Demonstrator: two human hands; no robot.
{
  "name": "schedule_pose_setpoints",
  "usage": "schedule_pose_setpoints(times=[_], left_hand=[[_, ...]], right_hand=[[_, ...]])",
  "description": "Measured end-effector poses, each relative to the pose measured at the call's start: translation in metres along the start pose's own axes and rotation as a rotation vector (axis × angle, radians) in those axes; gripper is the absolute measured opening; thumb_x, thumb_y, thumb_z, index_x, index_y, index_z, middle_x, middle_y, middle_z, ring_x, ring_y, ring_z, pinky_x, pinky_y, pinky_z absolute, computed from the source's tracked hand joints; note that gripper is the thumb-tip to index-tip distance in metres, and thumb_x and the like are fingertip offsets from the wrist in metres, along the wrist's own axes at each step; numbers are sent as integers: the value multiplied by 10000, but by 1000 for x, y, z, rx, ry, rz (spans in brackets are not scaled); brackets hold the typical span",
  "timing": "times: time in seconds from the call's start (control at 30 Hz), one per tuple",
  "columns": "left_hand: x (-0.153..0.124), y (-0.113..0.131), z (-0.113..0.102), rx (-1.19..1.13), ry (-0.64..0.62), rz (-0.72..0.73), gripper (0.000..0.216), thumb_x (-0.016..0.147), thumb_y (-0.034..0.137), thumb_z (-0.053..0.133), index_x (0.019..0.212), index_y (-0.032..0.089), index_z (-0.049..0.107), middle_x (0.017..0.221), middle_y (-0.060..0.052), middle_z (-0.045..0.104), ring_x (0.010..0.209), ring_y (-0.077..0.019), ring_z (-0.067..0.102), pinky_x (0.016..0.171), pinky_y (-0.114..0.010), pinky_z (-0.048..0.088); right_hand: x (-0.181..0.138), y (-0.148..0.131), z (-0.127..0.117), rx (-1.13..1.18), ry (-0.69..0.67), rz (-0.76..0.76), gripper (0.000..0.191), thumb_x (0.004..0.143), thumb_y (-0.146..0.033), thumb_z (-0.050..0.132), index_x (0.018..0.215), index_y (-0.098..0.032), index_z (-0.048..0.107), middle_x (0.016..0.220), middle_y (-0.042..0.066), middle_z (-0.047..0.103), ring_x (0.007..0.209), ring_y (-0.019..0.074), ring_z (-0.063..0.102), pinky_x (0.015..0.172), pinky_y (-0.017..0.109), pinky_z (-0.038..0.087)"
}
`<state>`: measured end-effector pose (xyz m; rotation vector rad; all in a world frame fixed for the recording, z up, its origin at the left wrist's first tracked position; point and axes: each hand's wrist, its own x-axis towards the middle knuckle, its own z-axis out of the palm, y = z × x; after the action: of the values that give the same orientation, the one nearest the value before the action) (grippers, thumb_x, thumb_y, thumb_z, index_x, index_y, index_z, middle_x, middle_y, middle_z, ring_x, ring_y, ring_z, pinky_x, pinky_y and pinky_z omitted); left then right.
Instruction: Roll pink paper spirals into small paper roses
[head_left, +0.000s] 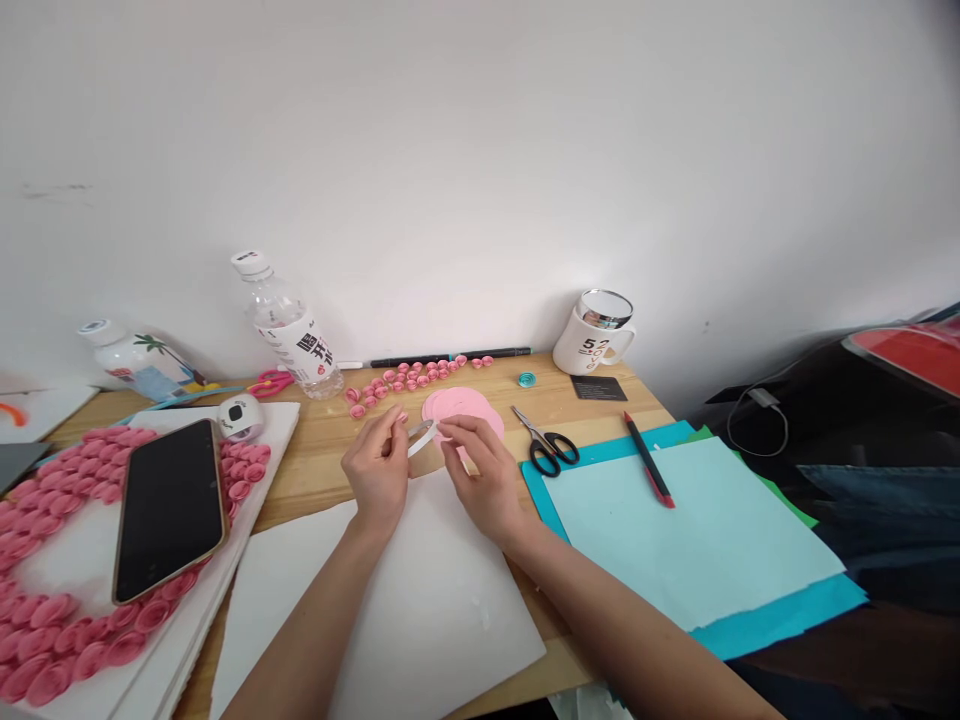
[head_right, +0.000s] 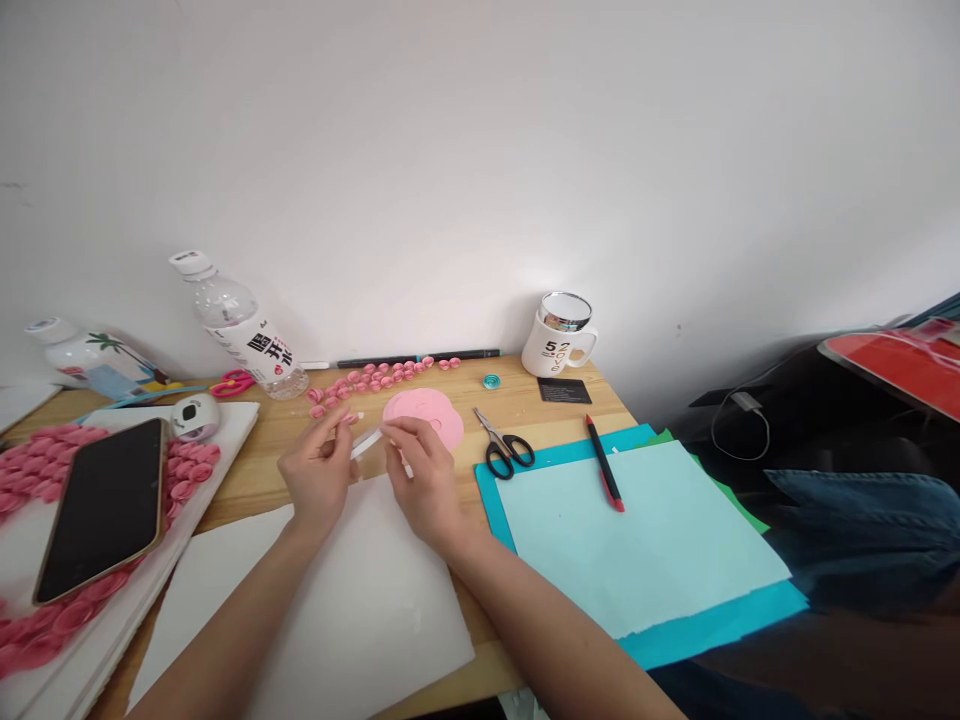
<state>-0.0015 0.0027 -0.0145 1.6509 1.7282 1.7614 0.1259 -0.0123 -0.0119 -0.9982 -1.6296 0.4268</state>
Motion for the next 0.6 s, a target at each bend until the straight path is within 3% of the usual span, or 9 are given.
schedule_pose_setpoints(times=[0.13, 0.27, 0.33, 0.6], left_hand=[[1, 3, -3, -63, -4, -110, 239, 793, 219, 507, 970, 190, 665, 878, -38, 678, 307, -8, 427, 310, -170, 385], [3, 6, -4, -119, 4, -201, 248, 779, 199, 512, 972, 188, 668, 900, -48, 681, 304, -10, 434, 291, -164, 380], [4, 7, -4, -146, 17, -252, 260, 774, 211, 521, 990, 191, 665, 906, -56, 684, 306, -13, 440, 289, -161, 380], [4, 10, -4, -170, 34, -316, 283, 765, 220, 531, 1014, 194, 662, 876, -59, 694, 309, -16, 459, 298, -151, 383]], right_hand=[[12, 1, -24, -368, -30, 77, 440, 825, -101, 372, 1244, -222, 427, 1122, 109, 544, 958, 220, 536, 755, 356, 461], [21, -1, -58, -945, -395, 314, 446, 726, 35, 362, 1100, -115, 551, 914, 181, 586, 862, 292, 528, 663, 372, 415], [24, 1, -69, -1111, -523, 439, 399, 727, 47, 353, 1022, -93, 581, 866, 198, 582, 821, 300, 534, 618, 352, 394], [32, 13, -76, -1219, -676, 453, 306, 793, 7, 346, 965, -92, 579, 932, 177, 567, 919, 284, 516, 652, 313, 377]])
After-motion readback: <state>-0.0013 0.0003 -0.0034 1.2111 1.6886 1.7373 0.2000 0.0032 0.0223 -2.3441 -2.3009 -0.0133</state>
